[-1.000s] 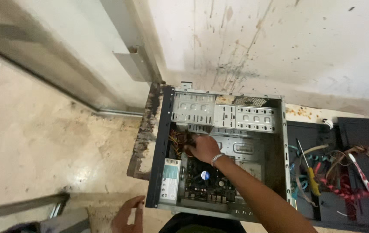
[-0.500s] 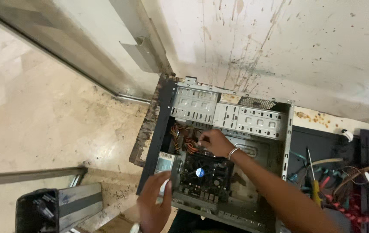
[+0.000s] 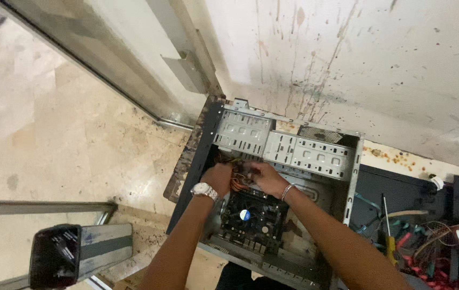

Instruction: The person works on an open desktop computer case, handling internal components and wires. They use a screwdriver to manipulate a hard drive and other parts within the chassis.

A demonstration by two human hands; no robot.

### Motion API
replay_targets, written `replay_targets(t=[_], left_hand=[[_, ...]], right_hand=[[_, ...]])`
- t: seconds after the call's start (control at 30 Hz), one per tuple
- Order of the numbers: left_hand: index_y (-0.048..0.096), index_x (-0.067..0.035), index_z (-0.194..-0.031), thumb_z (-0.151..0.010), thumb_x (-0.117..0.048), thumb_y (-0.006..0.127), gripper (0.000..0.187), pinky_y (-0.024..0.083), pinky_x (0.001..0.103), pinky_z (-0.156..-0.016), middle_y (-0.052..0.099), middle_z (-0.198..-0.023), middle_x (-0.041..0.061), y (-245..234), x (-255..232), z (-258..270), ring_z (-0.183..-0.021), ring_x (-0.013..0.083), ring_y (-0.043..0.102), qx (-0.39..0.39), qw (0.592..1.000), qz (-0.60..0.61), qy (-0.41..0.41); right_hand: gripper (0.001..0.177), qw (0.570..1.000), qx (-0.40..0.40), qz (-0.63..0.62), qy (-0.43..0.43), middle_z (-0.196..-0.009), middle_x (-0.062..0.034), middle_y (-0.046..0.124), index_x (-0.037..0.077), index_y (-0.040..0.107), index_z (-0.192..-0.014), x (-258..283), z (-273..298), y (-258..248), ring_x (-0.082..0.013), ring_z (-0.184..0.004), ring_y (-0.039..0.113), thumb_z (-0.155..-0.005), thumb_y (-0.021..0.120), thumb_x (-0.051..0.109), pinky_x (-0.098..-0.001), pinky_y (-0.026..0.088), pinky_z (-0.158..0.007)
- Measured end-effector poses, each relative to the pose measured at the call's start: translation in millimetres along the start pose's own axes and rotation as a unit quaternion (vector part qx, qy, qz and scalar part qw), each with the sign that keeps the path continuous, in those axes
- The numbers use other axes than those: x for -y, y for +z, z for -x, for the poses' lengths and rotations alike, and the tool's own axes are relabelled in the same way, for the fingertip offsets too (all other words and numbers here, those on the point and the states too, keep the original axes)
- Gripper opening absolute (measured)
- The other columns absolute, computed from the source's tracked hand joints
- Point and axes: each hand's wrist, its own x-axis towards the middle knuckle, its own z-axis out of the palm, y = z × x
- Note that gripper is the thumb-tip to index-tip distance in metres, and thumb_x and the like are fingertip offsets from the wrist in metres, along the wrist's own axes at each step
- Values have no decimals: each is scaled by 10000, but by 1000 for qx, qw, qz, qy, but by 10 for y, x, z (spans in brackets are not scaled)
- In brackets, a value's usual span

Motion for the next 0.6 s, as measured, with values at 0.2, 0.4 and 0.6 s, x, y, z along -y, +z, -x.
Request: replay_targets(t=[0.2,0.4,0.6], left_hand=[[529,-100,-616,-885,-101,616,283,283,174,-503,474,-446,-3,-515,-245,-275,-447,-24,322,200,946,116,-227],[397,-157,-514,-750,8,664,393,306,263,-333,393,-399,16,27,207,-167,-346,73,316,111,976,68,174],[418,-150,-695,-893,26,609,326,411,346,-459,478,-551,67,-239,344,81,-489,185,492,101,970,189,115]], right_hand=[[393,999,-7,-31,16,-1223,-270,680,-51,598,-1401,-157,-138,62,-341,-1078,666,-1053,484,92,-491,568,-899],[490,998,16,57,23,-1422,-282,580,-22,539,-1462,28,20,127,-438,-1323,563,-1045,513,234,-554,497,-1090],[459,975,-37,-217,19,-1449,-282,525,-23,590,-1389,5,-16,302,-397,-1400,438,-948,569,102,-535,382,-1171]])
